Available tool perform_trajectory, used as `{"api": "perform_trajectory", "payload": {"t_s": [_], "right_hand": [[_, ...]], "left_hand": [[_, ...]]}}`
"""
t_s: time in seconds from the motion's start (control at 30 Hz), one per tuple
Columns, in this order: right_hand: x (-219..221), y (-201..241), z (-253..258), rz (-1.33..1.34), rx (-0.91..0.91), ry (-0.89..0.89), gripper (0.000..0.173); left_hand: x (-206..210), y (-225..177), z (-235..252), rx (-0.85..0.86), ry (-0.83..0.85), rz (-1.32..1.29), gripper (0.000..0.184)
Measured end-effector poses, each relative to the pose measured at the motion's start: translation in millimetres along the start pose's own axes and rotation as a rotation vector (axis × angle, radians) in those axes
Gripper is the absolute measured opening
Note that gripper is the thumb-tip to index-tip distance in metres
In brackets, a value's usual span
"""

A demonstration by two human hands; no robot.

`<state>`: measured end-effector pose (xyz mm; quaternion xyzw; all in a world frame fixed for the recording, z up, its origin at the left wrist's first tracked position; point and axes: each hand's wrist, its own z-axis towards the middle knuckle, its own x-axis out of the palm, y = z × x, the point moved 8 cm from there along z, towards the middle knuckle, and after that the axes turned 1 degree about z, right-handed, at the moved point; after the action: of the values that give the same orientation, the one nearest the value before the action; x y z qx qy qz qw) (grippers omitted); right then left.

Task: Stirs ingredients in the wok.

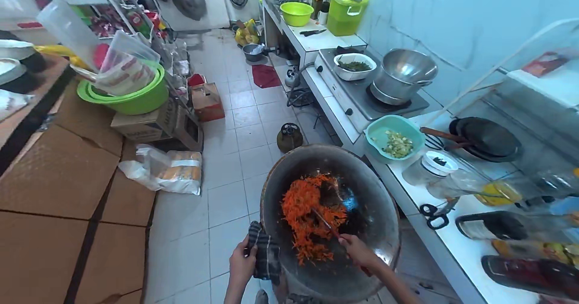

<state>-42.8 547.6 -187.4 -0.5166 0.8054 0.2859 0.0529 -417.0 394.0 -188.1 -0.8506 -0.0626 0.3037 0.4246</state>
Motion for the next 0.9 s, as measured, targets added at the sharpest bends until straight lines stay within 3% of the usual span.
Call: {"api": "perform_trajectory", "payload": {"t_s": [0.1,0.23,0.43,0.63,0.73,0.8,0.9], "right_hand": [[-1,1,-29,-0.151,-0.024,-0.279,0.051],[3,-32,-67,-0.373,-0.083,-0.626,0.073],[-14,-44,-71,-0.45,-0.032,-0.578,0.077],[-73,-36,-85,-0.47,0.093,-0.367,0.066],[-107,-31,-117,-0.625,0.263,-0.072,0.049],[-102,-24,-134,-0.682,0.325,0.154,0.036],[-47,7,-119,-0.565,0.164,0.324,0.037]], "left_hand": [[-2,1,1,-0.012,0.017,-0.029,0.046],[-1,4,-1,-0.016,-0.008,-0.05,0.046],[-1,6,0,-0.02,-0.017,-0.031,0.046],[1,8,-1,-0.018,-0.021,-0.048,0.045],[1,6,-4,-0.026,-0.033,-0.033,0.046],[2,6,-4,-0.024,-0.026,-0.016,0.047],[1,7,-4,-0.019,-0.022,0.004,0.048]]}}
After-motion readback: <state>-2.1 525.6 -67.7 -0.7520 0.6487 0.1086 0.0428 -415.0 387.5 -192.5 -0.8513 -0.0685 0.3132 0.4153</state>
